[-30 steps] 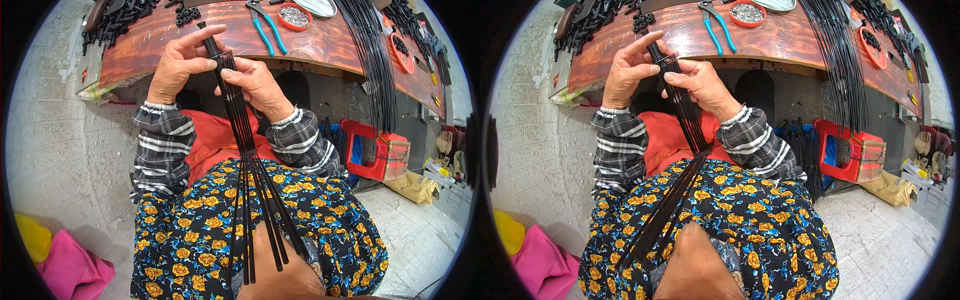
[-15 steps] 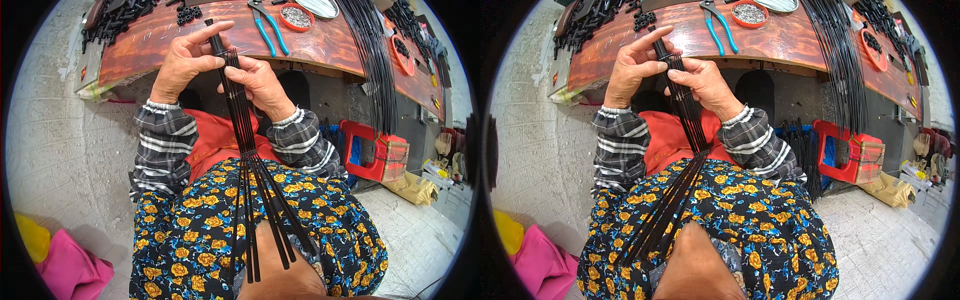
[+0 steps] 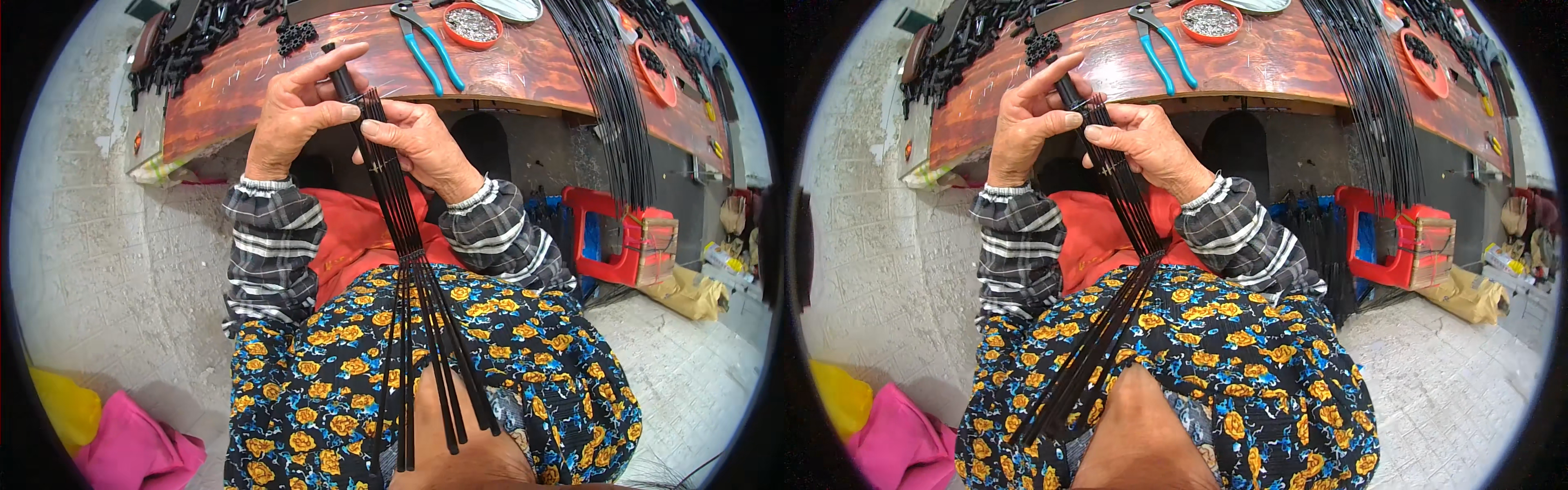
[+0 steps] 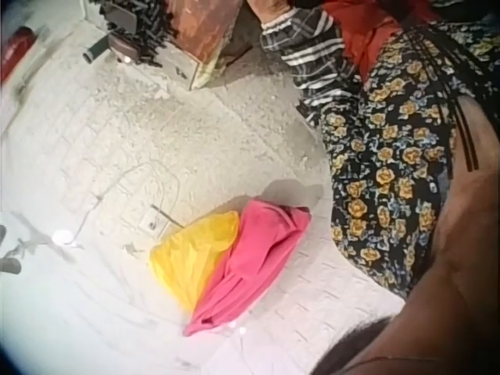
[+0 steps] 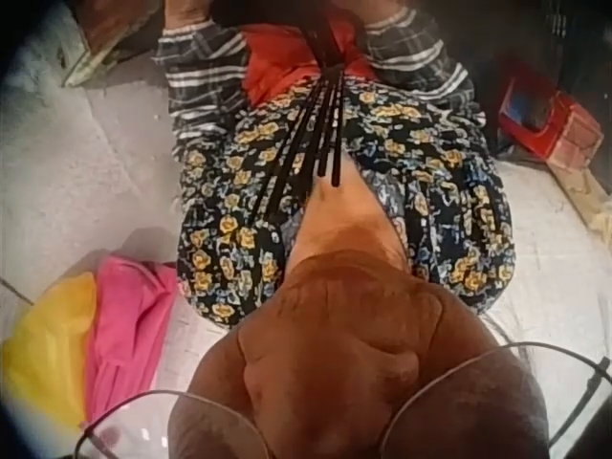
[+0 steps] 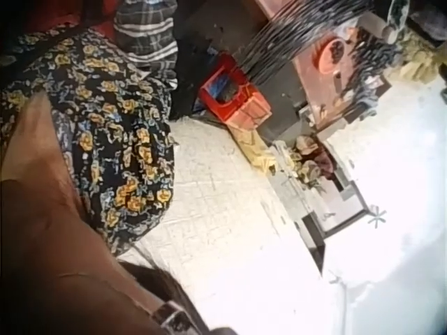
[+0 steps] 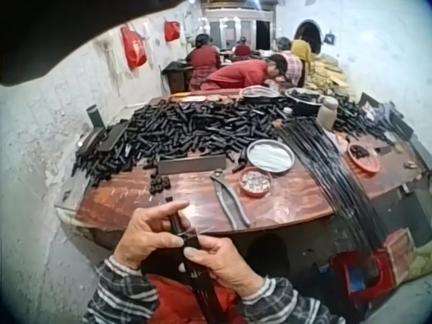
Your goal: Assembling and organizing multiple black wires into wiring harnesses at a workbench.
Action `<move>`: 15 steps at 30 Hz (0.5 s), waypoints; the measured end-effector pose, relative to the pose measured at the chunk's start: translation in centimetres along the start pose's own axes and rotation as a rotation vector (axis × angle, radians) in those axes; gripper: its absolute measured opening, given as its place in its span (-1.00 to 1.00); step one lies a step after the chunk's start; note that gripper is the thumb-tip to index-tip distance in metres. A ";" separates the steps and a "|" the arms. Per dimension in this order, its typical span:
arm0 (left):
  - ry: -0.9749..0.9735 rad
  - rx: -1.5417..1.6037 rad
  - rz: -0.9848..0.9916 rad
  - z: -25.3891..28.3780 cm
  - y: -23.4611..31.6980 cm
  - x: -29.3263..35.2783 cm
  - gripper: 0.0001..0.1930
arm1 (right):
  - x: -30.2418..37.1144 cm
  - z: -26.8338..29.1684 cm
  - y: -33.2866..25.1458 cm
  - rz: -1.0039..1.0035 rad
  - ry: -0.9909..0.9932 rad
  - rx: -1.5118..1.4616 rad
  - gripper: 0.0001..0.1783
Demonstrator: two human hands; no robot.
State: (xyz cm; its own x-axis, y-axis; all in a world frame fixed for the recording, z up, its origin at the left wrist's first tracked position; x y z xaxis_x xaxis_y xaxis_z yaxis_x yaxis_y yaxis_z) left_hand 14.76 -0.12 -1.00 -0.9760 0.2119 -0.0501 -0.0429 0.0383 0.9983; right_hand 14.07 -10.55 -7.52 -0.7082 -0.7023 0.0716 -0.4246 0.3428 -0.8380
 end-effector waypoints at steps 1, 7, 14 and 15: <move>0.011 0.032 -0.035 0.1 0.1 0.0 -0.38 | 0.0 0.1 0.3 -0.010 -0.006 0.018 -0.69; -0.042 0.223 -0.173 0.6 -1.2 -0.4 -0.33 | -0.2 0.2 0.6 -0.006 -0.028 -0.028 -0.64; -0.167 0.281 -0.260 0.5 -1.7 -1.1 -0.26 | 0.2 -0.2 -0.5 0.016 -0.060 0.035 -0.63; -0.197 0.313 -0.283 0.3 -1.6 -1.0 -0.26 | 0.1 -0.4 -0.4 0.013 -0.081 0.024 -0.63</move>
State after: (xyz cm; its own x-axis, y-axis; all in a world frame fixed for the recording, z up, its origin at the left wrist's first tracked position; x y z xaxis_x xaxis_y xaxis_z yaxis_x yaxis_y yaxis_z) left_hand 15.83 -0.07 -2.55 -0.8749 0.3310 -0.3536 -0.2052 0.4080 0.8896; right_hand 13.90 -10.51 -6.92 -0.6655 -0.7462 0.0176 -0.4015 0.3380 -0.8512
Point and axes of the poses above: each hand's wrist, its own x-axis away from the middle knuckle, its own z-axis out of the back of the hand, y = z × x, the point moved 9 cm from there along -x, towards the middle knuckle
